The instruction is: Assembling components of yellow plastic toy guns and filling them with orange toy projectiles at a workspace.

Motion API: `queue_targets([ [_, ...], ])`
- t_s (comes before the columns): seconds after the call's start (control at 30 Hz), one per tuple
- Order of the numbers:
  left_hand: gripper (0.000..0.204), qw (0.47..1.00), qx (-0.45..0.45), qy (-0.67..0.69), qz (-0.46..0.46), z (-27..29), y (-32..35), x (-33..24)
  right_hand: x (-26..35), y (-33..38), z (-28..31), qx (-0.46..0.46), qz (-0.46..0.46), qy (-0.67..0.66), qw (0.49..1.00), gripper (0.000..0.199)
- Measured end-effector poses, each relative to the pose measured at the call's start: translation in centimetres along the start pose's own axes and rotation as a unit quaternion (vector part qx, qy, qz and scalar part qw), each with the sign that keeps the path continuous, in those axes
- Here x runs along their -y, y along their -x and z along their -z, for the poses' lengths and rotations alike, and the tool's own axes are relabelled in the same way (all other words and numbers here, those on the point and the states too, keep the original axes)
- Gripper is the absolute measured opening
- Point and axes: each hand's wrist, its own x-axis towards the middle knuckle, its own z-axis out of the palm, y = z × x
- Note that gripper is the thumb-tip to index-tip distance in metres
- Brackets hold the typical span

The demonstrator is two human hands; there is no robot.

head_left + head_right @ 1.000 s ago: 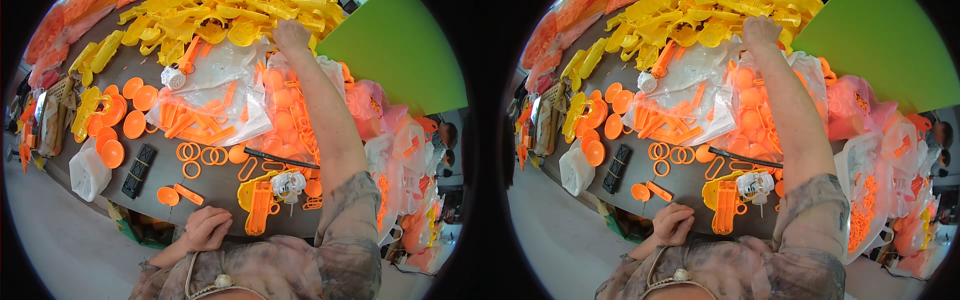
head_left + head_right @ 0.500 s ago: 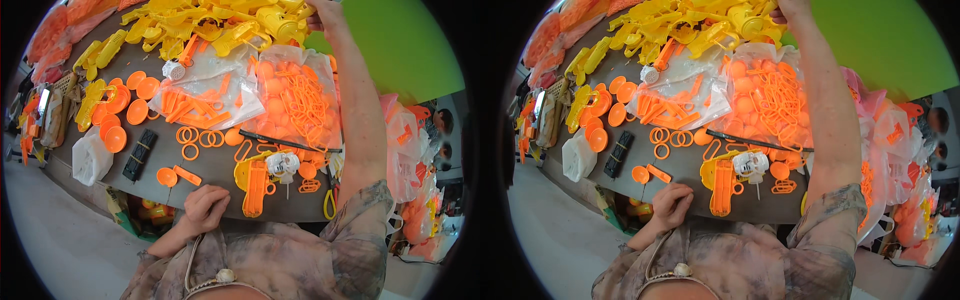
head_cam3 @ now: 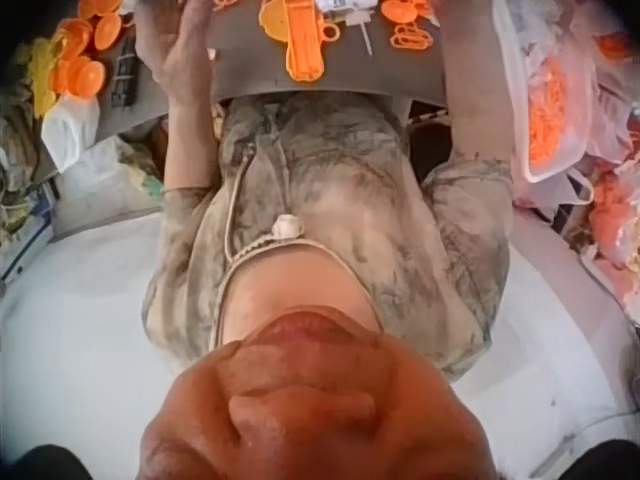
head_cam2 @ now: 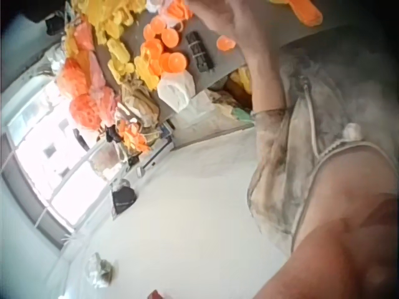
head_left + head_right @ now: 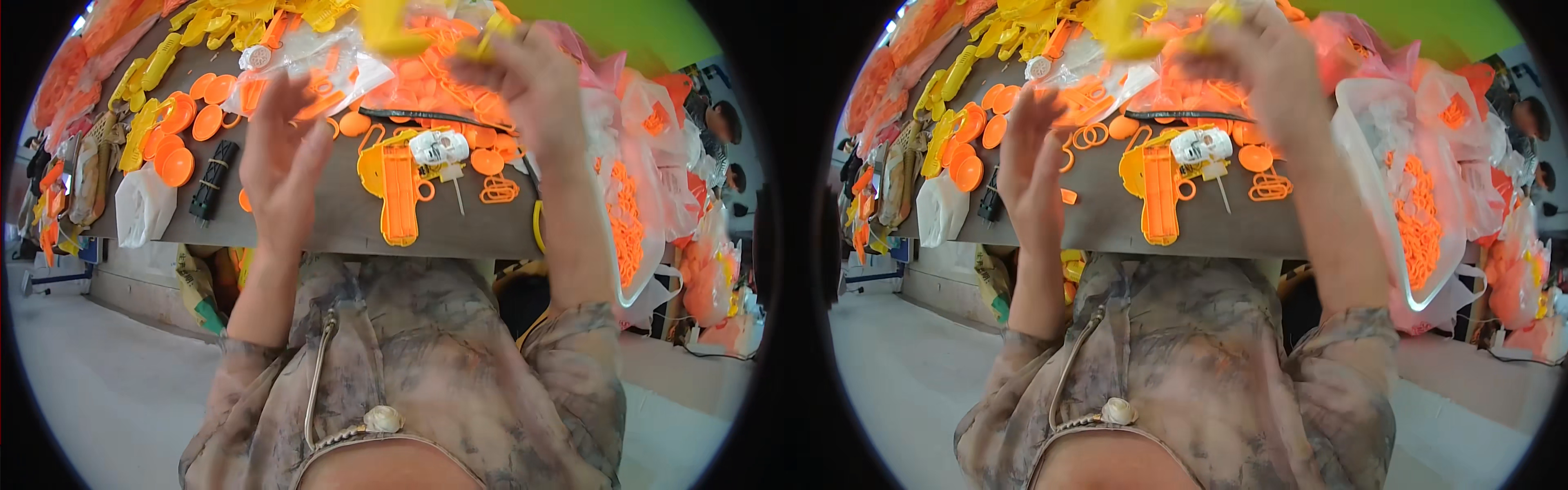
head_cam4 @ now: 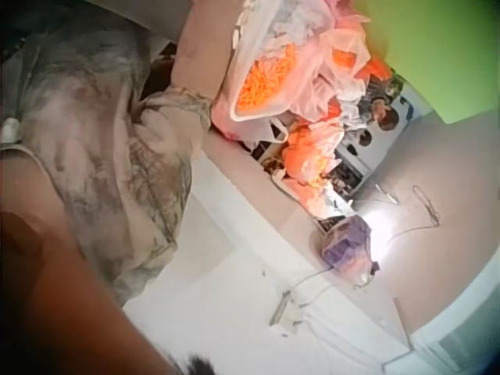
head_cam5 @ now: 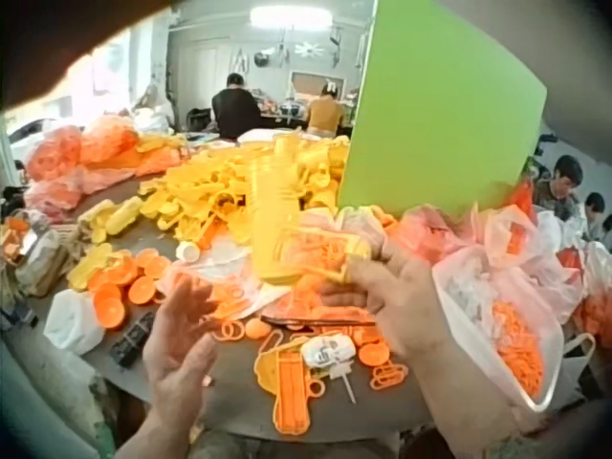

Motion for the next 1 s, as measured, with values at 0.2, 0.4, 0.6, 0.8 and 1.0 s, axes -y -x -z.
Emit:
queue_targets([
  [0.2, 0.063, 0.992, 0.118, -0.009, 0.033, -1.2, 0.6, -0.8, -4.1, 15.4, -4.9, 0.033, -0.023, -0.014, 0.999, 0.023],
  [0.4, 0.059, 0.972, 0.197, -0.1, 0.08, -0.6, 1.9, 0.2, -5.2, 19.2, -4.2, 0.123, -0.083, 0.11, 0.983, 0.027],
  [0.6, 0.06, 0.857, 0.318, -0.393, -0.095, -2.2, -0.3, 2.0, -4.6, 19.1, -0.5, 0.059, -0.043, 0.223, 0.972, 0.018],
  [0.8, 0.058, 0.797, 0.374, -0.466, -0.087, -3.6, -0.7, 2.7, -5.3, 18.9, 0.6, 0.011, -0.036, 0.208, 0.977, 0.014],
  [1.0, 0.058, 0.772, 0.391, -0.497, -0.064, -4.1, -1.2, 3.1, -5.9, 19.3, 1.0, 0.019, -0.043, 0.204, 0.978, 0.013],
])
